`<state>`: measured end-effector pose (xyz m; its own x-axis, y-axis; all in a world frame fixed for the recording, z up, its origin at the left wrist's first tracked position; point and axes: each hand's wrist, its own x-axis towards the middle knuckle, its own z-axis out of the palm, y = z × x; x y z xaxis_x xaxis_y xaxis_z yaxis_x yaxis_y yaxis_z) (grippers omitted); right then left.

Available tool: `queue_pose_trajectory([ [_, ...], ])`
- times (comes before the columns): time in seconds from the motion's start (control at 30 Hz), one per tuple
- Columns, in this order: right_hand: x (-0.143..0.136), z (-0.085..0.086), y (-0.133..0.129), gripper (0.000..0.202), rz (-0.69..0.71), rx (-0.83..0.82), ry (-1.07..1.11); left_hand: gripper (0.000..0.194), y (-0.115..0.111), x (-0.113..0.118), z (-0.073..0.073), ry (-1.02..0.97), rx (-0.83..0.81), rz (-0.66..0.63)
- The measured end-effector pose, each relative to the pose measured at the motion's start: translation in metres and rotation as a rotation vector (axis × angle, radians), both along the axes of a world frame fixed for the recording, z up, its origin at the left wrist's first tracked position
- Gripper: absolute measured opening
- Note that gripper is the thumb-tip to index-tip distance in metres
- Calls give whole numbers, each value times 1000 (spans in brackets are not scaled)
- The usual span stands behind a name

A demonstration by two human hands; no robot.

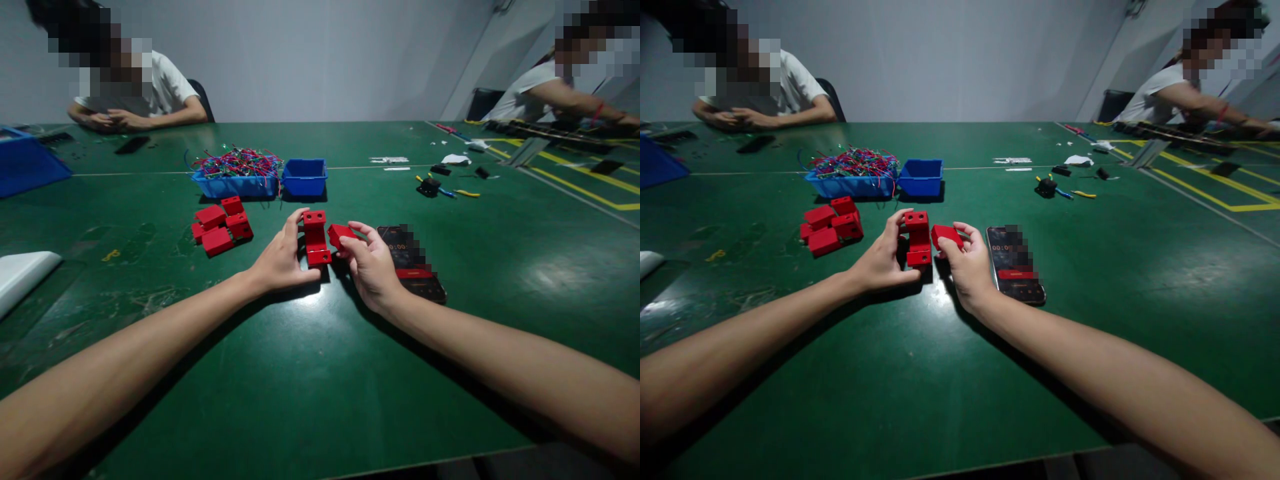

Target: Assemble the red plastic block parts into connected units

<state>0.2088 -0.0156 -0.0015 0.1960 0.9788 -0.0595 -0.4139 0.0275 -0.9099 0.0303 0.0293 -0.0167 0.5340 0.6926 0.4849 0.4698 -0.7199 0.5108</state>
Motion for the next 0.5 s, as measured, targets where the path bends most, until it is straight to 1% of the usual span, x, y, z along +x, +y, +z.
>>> queue_pose_trajectory([
  [0.1,0,2,3,42,-17,-55,74,104,0,0,-1,7,5,4],
  [0.2,0,3,2,39,-13,-56,85,105,1,0,-1,3,10,4],
  [0.33,0,3,-3,53,51,-8,106,105,0,0,-1,2,19,7],
  [0.4,0,2,-3,61,57,-1,115,105,-1,0,-1,5,17,10],
  [0.47,0,1,-3,61,42,-17,127,104,-1,0,-1,7,13,12],
  [0.5,0,1,-2,57,32,-28,136,104,-1,1,-1,8,12,12],
])
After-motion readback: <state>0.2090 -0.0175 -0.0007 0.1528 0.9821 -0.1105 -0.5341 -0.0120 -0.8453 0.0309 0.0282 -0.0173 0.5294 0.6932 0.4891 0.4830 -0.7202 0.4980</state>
